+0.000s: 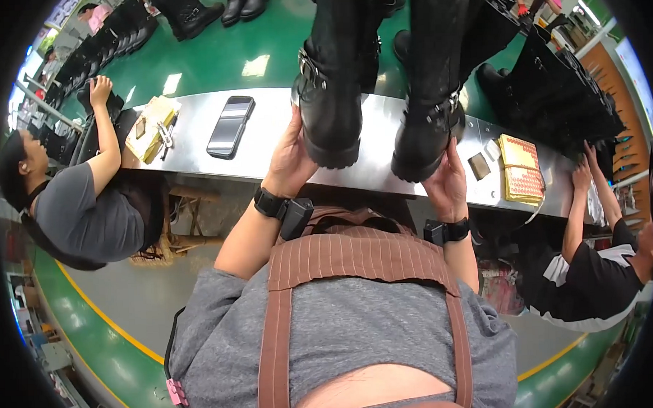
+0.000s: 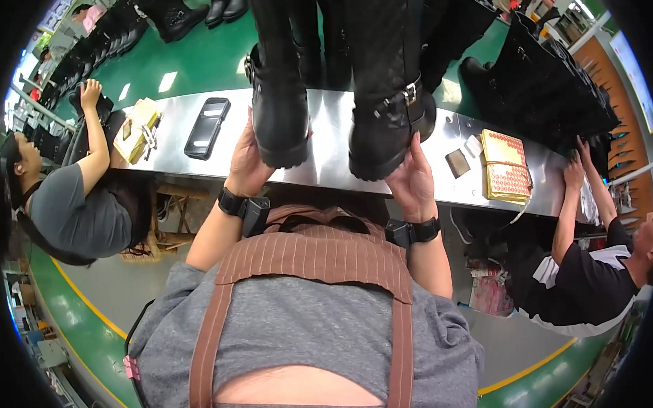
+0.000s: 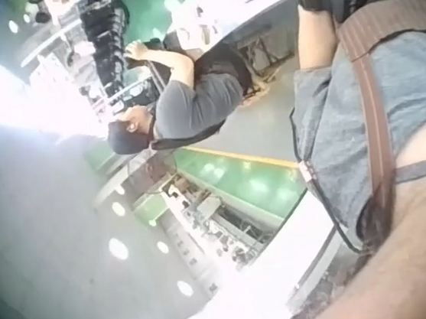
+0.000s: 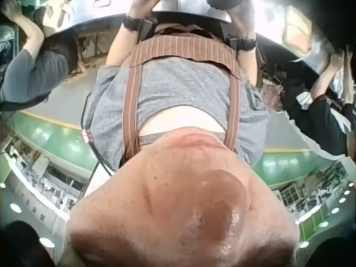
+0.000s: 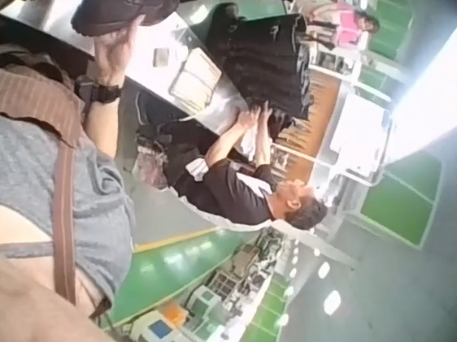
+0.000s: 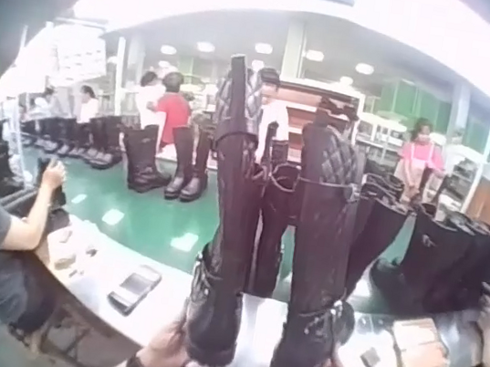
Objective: The recorder is inspecting and cleaning black boots at a factory workstation.
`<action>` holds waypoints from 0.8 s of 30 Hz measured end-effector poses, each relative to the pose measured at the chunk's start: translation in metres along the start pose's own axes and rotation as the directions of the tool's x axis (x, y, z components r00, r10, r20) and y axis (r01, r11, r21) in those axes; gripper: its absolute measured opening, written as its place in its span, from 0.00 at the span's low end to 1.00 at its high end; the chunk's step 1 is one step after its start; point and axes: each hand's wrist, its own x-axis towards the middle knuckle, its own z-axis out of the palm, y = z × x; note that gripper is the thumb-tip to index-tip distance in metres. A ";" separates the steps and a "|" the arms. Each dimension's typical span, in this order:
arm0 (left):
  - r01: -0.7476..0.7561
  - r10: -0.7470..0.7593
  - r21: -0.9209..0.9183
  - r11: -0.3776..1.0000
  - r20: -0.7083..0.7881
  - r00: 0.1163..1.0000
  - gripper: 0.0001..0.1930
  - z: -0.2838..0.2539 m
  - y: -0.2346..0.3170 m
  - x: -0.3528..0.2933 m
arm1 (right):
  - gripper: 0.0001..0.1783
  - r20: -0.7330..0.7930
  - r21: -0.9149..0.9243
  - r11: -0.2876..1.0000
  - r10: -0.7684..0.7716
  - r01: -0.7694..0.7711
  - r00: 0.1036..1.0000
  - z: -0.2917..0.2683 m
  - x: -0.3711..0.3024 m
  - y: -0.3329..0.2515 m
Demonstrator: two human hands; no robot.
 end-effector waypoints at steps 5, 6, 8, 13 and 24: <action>-0.099 0.098 -0.002 0.995 -0.123 0.987 0.29 0.006 0.005 -0.003 | 0.27 -0.155 -0.145 0.987 -0.089 0.066 0.984 0.015 0.003 0.019; -0.115 0.111 -0.007 0.993 -0.197 0.974 0.29 0.006 0.004 -0.003 | 0.26 -0.129 -0.123 0.990 -0.091 0.075 0.987 0.018 0.003 0.022; -0.137 0.143 0.042 0.990 -0.187 0.972 0.29 0.006 0.003 -0.003 | 0.26 -0.090 -0.104 0.988 -0.120 0.111 0.989 0.025 0.005 0.028; -0.140 0.165 0.136 0.981 -0.199 0.966 0.31 0.005 0.000 -0.004 | 0.26 -0.118 -0.158 0.981 -0.133 0.114 0.984 0.035 0.013 0.033; -0.149 0.193 0.181 0.972 -0.256 0.947 0.29 -0.003 -0.002 0.000 | 0.29 -0.122 -0.170 0.977 -0.152 0.130 0.981 0.029 0.014 0.031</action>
